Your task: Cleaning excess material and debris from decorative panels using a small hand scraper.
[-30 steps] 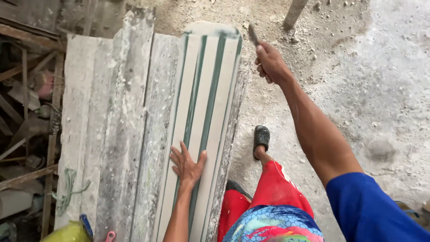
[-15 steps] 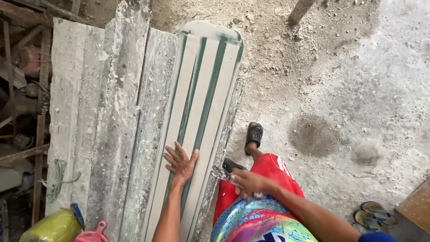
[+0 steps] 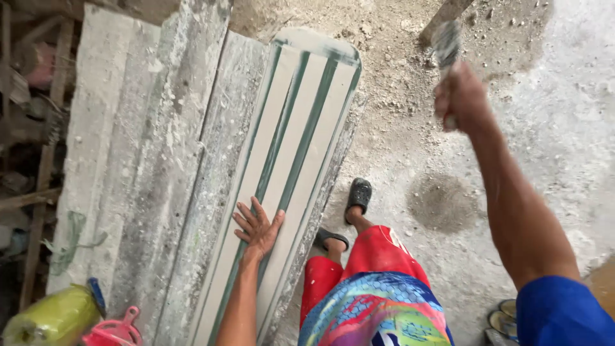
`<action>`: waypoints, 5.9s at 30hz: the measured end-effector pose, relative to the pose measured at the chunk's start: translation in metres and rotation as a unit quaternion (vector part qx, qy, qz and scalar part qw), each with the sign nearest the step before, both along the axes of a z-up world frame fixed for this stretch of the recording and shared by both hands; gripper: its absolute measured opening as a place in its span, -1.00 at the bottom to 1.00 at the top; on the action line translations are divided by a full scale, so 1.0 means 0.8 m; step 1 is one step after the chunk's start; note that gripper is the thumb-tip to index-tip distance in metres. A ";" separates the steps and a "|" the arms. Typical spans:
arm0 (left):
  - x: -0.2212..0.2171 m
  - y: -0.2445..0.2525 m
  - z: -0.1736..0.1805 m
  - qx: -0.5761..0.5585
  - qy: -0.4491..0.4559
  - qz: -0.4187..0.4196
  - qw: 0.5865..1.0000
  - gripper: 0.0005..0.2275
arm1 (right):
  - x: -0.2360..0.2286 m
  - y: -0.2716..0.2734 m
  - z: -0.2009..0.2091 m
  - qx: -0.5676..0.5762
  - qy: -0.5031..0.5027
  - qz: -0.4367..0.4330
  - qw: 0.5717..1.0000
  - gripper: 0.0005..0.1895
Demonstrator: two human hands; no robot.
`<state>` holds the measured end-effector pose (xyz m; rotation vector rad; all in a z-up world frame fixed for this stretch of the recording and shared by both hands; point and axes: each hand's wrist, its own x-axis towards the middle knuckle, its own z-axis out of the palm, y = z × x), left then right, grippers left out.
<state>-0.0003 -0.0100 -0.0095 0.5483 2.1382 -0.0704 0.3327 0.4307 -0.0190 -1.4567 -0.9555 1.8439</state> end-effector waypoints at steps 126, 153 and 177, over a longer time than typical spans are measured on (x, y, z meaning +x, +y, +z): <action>0.010 0.021 0.022 -0.025 0.022 -0.023 0.999 -0.01 | -0.179 -0.037 -0.126 -0.109 -0.037 0.110 0.987 -0.55; 0.006 0.013 0.023 -0.004 0.024 -0.018 1.000 -0.05 | -0.082 0.011 0.034 0.431 -0.446 0.576 0.533 -0.71; 0.011 0.012 0.033 -0.009 0.025 -0.026 0.999 -0.07 | -0.115 -0.060 -0.054 0.240 -0.466 0.304 0.795 -0.64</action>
